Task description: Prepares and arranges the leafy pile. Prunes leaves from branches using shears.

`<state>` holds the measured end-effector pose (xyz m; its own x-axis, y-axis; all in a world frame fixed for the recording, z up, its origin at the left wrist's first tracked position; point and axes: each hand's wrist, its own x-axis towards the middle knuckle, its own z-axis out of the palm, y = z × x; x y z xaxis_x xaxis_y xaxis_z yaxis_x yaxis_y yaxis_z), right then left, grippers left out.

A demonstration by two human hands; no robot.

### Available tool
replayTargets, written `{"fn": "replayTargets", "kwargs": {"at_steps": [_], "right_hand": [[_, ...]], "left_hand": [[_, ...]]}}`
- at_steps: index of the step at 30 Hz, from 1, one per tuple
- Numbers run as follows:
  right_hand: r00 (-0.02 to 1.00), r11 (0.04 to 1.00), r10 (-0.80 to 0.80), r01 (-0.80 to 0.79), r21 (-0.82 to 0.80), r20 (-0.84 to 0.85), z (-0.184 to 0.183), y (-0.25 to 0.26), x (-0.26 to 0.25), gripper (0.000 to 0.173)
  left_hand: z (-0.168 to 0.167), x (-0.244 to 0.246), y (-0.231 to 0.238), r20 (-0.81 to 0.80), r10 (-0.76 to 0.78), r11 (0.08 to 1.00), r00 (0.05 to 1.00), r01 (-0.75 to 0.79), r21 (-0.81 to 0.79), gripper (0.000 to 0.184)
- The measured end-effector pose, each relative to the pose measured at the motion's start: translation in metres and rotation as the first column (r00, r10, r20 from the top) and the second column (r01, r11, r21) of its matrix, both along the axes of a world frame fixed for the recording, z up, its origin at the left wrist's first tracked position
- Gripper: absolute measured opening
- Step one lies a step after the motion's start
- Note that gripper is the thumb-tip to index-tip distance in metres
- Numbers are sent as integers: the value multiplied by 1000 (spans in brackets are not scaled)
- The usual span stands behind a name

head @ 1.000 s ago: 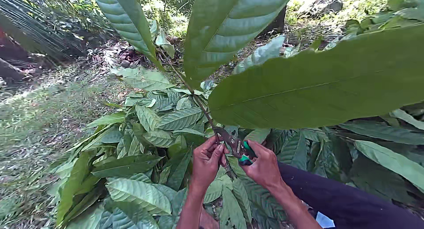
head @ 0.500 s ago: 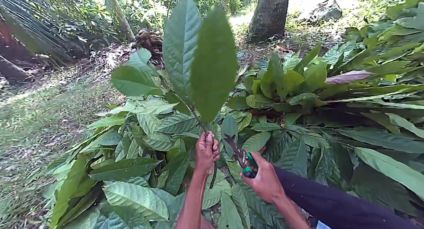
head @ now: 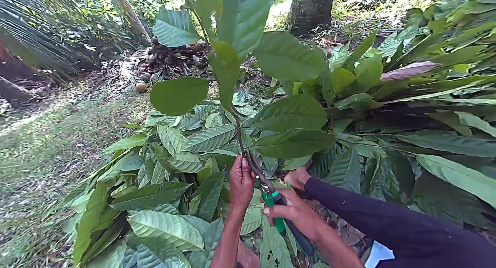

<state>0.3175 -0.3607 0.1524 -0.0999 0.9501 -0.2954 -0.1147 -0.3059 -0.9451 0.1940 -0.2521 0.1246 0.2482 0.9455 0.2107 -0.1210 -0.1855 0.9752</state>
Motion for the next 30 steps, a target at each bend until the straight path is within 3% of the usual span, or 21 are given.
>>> {"fn": "replayTargets", "kwargs": {"at_steps": [5, 18, 25, 28, 30], "right_hand": [[989, 996, 16, -30, -90, -146, 11, -2, -8, 19], [992, 991, -21, 4, -132, -125, 7, 9, -15, 14], [996, 995, -54, 60, -79, 70, 1, 16, -15, 19], [969, 988, -145, 152, -23, 200, -10, 16, -19, 20], [933, 976, -215, 216, 29, 289, -13, 15, -25, 29]], "left_hand": [[-4, 0, -1, -58, 106, 990, 993, -99, 103, 28], [-21, -8, -1, -167, 166, 956, 972, -117, 270, 29], [-25, -7, -1, -118, 116, 968, 986, -86, 237, 26], [-22, -7, -2, -102, 100, 977, 990, -78, 198, 27], [-21, -6, -3, -95, 87, 980, 992, -68, 186, 27]]}}
